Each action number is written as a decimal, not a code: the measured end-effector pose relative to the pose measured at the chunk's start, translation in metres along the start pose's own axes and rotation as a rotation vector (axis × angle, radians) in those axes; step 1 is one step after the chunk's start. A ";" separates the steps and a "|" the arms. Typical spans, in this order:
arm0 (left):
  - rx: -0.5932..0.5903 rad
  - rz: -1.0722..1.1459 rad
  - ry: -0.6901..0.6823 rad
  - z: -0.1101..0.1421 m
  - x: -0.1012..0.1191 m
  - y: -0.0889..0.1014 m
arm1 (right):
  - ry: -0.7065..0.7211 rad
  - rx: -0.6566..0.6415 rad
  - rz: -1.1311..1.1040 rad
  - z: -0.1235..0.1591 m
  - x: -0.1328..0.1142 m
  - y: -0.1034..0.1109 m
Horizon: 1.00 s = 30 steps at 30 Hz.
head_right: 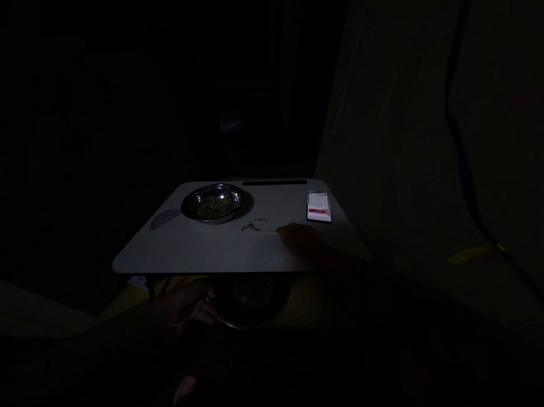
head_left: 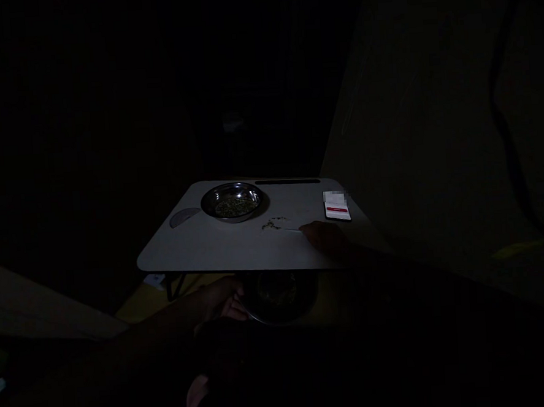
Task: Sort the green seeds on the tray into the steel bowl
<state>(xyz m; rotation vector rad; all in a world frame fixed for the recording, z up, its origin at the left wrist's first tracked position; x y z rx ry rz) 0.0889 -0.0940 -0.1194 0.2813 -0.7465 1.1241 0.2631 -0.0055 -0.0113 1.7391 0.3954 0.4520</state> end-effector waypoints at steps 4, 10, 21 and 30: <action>-0.006 0.004 -0.008 0.000 0.001 -0.002 | -0.012 -0.005 -0.052 0.001 -0.006 0.000; 0.029 0.005 -0.012 0.000 0.000 0.002 | 0.003 -0.013 -0.019 -0.008 -0.014 -0.005; 0.044 0.012 -0.011 0.001 -0.002 0.007 | 0.043 0.049 0.060 -0.017 -0.012 -0.005; 0.021 0.027 -0.031 0.001 -0.003 0.010 | 0.016 0.030 0.117 -0.024 -0.008 -0.007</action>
Point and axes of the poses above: each hand's wrist, its own z-axis away from the middle knuckle, its own y-axis out of the back of the hand, x = y × z, the point moved 10 cm from there along -z, towards the middle knuckle
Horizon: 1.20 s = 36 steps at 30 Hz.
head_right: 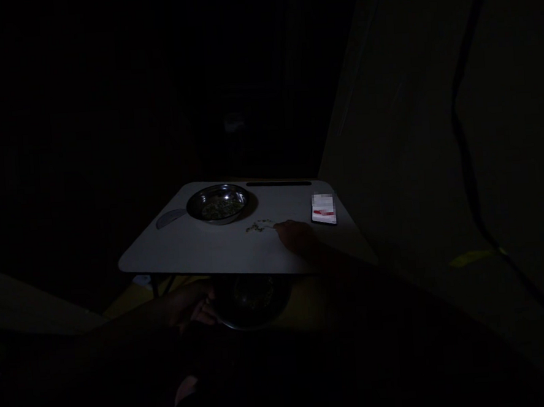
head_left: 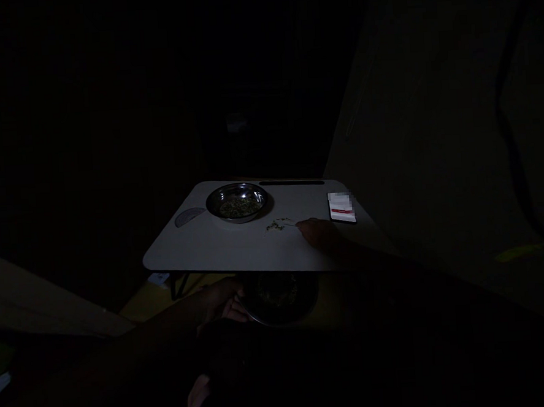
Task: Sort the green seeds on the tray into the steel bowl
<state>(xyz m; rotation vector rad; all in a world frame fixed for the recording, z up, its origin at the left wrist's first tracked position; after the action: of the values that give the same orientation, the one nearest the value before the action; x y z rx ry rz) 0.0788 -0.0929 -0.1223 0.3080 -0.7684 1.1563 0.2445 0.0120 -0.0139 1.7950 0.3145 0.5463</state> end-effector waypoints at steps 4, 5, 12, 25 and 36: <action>0.000 0.002 -0.004 -0.001 -0.001 0.001 | -0.016 0.013 0.008 -0.004 0.001 0.000; -0.006 -0.002 0.002 -0.001 -0.001 0.000 | -0.014 0.013 0.010 -0.004 0.001 0.000; -0.029 -0.009 0.003 0.002 0.001 -0.004 | 0.025 0.019 -0.008 -0.003 -0.001 -0.001; -0.009 -0.005 0.021 0.000 -0.001 -0.003 | 0.023 -0.030 -0.011 0.000 -0.001 -0.002; -0.002 -0.006 0.014 -0.002 -0.001 -0.003 | -0.066 0.013 -0.056 0.009 0.015 0.009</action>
<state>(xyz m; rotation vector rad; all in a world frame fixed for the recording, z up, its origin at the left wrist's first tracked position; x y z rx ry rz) 0.0825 -0.0931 -0.1238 0.3002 -0.7559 1.1512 0.2614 0.0092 -0.0041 1.8075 0.3225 0.4458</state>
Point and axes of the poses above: each hand's wrist, its own z-axis away from the middle knuckle, its own y-axis out of the back of the hand, x = y × z, the point moved 10 cm from there along -z, towards the middle knuckle
